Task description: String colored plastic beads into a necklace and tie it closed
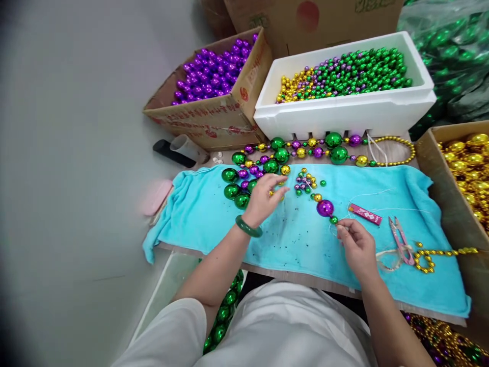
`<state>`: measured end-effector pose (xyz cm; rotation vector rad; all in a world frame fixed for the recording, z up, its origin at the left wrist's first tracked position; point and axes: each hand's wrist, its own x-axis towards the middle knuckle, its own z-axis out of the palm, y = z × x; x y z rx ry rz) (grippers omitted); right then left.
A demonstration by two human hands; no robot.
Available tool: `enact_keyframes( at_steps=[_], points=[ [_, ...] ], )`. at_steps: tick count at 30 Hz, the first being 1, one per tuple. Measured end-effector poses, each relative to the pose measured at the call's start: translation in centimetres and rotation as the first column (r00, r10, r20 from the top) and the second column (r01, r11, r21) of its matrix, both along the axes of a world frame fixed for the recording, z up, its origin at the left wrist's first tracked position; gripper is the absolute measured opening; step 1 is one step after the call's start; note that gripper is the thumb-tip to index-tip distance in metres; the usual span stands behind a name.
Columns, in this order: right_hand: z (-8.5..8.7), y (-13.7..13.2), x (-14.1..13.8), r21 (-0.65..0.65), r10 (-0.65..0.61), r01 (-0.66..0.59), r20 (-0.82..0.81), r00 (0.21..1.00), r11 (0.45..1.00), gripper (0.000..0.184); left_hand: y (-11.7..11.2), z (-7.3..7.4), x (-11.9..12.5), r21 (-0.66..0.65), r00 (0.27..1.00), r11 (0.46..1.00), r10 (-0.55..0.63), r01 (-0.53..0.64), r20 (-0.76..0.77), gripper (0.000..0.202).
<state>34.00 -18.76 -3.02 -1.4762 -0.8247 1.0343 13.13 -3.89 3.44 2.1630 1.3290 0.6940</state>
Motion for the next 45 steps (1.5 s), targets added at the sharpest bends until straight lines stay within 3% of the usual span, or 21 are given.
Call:
enact_keyframes(
  at_steps=[2,4,6,8,11,13,17,21,30,40,45],
  points=[
    [-0.1,0.0,0.1,0.002,0.009,-0.009,0.0,1.0,1.0,0.019,1.2,0.3,-2.2,0.138,0.947,0.983,0.159,-0.125,-0.277,0.034],
    [0.0,0.0,0.1,-0.006,0.017,-0.017,-0.003,1.0,1.0,0.019,2.4,0.3,-4.2,0.146,0.836,0.972,0.231,-0.182,-0.498,0.047],
    [0.0,0.1,-0.1,-0.017,0.02,-0.02,-0.012,1.0,1.0,0.019,3.4,0.0,-5.5,0.083,0.752,0.978,0.201,-0.193,-0.628,0.057],
    [0.1,0.3,-0.4,-0.018,0.026,-0.026,-0.022,0.999,0.999,0.018,3.9,-0.6,-6.1,0.021,0.721,0.986,0.137,-0.168,-0.679,0.061],
    [0.0,0.4,-0.8,-0.004,0.043,-0.043,-0.033,0.999,0.999,0.019,3.9,-1.4,-6.2,0.015,0.744,0.99,0.117,-0.143,-0.658,0.062],
    [0.0,0.3,-1.1,0.005,0.056,-0.056,-0.019,0.998,0.998,0.019,3.5,-1.6,-6.1,0.099,0.792,0.985,0.172,-0.141,-0.585,0.061],
    [0.0,0.1,-1.6,0.011,0.116,-0.117,0.046,0.992,0.993,0.019,1.8,-0.8,-5.3,0.288,0.913,0.954,0.189,-0.083,-0.362,0.055],
    [0.3,0.1,-2.1,0.015,0.159,-0.16,0.072,0.985,0.987,0.019,-0.1,0.3,-3.9,0.336,0.963,0.942,0.095,-0.006,-0.251,0.05],
    [0.8,-0.1,-2.0,-0.017,0.164,-0.163,0.093,0.982,0.986,0.02,-1.0,0.6,-2.8,0.353,0.995,0.936,0.033,0.002,-0.094,0.054],
    [0.1,-0.6,-1.6,-0.04,0.153,-0.149,0.121,0.981,0.988,0.021,-1.2,0.6,-2.6,0.354,0.995,0.935,0.014,0.021,-0.097,0.058],
    [0.3,-0.8,-1.3,-0.028,0.153,-0.15,0.146,0.977,0.988,0.02,-1.5,0.3,-2.6,0.436,0.982,0.898,0.025,0.06,-0.187,0.057]
  ],
)
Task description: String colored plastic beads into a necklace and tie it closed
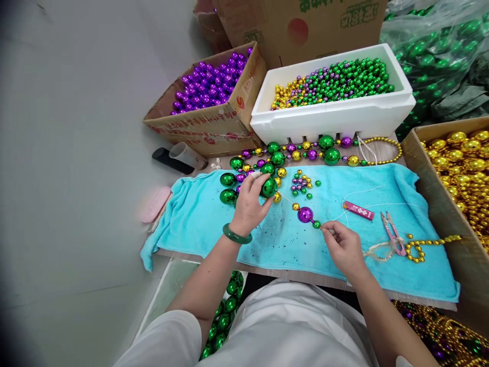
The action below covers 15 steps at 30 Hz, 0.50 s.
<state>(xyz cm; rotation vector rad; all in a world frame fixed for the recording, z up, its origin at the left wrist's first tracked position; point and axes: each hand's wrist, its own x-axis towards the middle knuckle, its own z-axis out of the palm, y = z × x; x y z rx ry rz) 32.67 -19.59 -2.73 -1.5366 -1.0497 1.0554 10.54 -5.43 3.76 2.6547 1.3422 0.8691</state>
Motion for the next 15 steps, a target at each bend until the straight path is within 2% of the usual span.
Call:
enact_keyframes(
  at_steps=[2,4,6,8,10,11,13,15],
  points=[
    [0.1,0.0,0.1,0.006,0.005,-0.005,0.013,1.0,1.0,0.02,-0.4,-0.1,0.2,0.04,0.998,0.999,-0.02,0.022,-0.053,0.052],
    [0.2,0.1,0.1,0.011,0.01,-0.01,0.021,1.0,1.0,0.02,-0.9,-0.1,0.5,0.013,0.996,0.997,-0.069,0.07,-0.05,0.051],
    [0.2,0.3,0.0,0.013,0.014,-0.015,0.021,1.0,1.0,0.021,-1.5,0.0,0.9,-0.093,0.992,0.987,-0.126,0.128,0.023,0.054],
    [0.2,0.3,0.0,0.014,0.012,-0.012,0.02,1.0,1.0,0.021,-2.0,0.2,1.3,-0.234,0.976,0.953,-0.161,0.192,0.147,0.06],
    [0.2,0.2,0.1,0.015,0.008,-0.008,0.015,1.0,1.0,0.02,-2.4,0.3,1.6,-0.378,0.933,0.889,-0.129,0.259,0.336,0.065],
    [0.2,0.2,0.1,0.015,0.008,-0.008,0.009,1.0,1.0,0.02,-2.5,0.3,1.7,-0.448,0.892,0.846,-0.07,0.291,0.447,0.064],
    [0.0,0.1,0.2,0.014,0.01,-0.01,-0.003,1.0,1.0,0.02,-2.5,0.2,1.9,-0.573,0.765,0.736,0.117,0.361,0.633,0.056],
    [-0.3,0.1,0.1,0.011,0.012,-0.012,-0.015,1.0,1.0,0.02,-2.5,-0.1,2.0,-0.654,0.635,0.614,0.3,0.443,0.712,0.05]
  ],
)
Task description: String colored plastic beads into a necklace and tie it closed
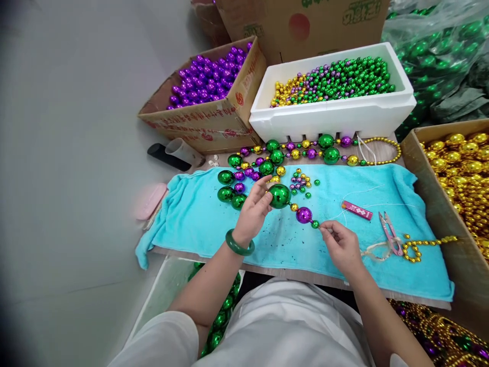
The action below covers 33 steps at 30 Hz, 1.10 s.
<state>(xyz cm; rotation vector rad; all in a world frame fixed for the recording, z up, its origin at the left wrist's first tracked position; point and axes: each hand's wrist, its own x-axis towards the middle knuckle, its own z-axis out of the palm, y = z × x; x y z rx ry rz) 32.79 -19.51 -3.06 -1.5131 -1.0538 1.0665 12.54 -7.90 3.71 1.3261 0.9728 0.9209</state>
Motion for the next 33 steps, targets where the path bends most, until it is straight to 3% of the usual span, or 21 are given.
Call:
enact_keyframes(
  at_steps=[3,7,12,21,27,33],
  points=[
    [-0.7,0.3,-0.4,-0.035,-0.03,0.028,-0.057,0.998,0.999,0.021,-0.1,-0.2,0.2,-0.127,0.991,0.992,0.024,-0.007,0.131,0.053],
    [-1.3,0.8,-0.8,-0.108,-0.075,0.053,-0.205,0.976,0.993,0.027,-0.7,0.2,0.5,0.013,0.992,1.0,-0.007,0.005,0.125,0.066],
    [-1.5,1.1,-0.4,-0.127,-0.045,0.014,-0.24,0.97,0.992,0.027,-1.2,1.4,0.3,0.117,0.991,0.986,-0.125,0.119,0.045,0.074],
    [-1.2,1.3,-1.1,-0.086,0.011,-0.039,-0.305,0.952,0.996,0.031,-0.9,1.3,-0.3,0.052,0.97,0.978,-0.207,0.202,0.125,0.072],
    [-1.5,1.3,-0.6,-0.098,0.003,-0.03,-0.261,0.965,0.995,0.031,-1.5,3.1,-0.6,0.094,0.968,0.964,-0.249,0.25,-0.019,0.08],
    [-1.5,1.3,-0.6,-0.09,0.052,-0.083,-0.301,0.952,0.992,0.033,-1.5,3.6,-0.7,0.024,0.941,0.945,-0.327,0.326,0.084,0.076]
  ],
)
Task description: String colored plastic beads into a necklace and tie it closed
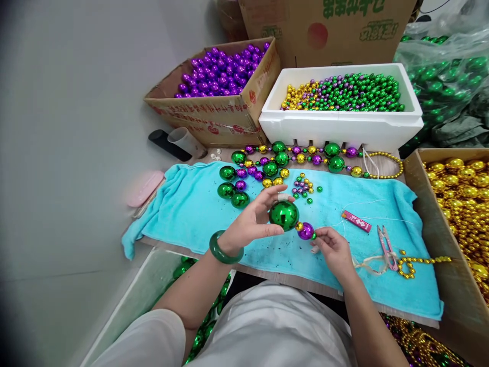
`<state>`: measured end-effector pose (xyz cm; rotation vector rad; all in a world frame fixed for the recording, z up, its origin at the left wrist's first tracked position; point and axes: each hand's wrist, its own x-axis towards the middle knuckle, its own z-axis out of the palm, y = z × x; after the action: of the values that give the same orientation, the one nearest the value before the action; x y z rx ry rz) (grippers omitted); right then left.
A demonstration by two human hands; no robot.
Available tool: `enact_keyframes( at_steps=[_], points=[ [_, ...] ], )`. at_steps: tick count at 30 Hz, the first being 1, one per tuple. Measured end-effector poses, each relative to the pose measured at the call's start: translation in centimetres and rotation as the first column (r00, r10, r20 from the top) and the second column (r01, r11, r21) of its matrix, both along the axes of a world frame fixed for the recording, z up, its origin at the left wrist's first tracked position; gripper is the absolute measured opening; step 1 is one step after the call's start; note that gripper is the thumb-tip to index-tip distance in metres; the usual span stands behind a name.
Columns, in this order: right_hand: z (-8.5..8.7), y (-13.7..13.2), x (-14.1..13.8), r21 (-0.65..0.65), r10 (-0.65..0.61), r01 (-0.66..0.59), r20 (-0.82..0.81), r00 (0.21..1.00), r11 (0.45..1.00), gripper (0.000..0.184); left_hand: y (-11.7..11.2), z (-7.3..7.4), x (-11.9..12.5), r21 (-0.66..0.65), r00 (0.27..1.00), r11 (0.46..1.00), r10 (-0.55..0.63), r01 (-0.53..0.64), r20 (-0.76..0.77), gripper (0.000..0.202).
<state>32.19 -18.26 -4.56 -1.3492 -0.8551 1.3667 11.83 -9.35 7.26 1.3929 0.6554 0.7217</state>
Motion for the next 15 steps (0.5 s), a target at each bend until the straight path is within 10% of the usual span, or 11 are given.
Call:
enact_keyframes(
  at_steps=[15],
  points=[
    [-0.52,0.52,-0.68,0.111,-0.007,-0.014,0.191,0.982,0.994,0.023,0.09,-0.73,0.4,-0.151,0.984,0.985,0.109,-0.087,0.14,0.048]
  ],
)
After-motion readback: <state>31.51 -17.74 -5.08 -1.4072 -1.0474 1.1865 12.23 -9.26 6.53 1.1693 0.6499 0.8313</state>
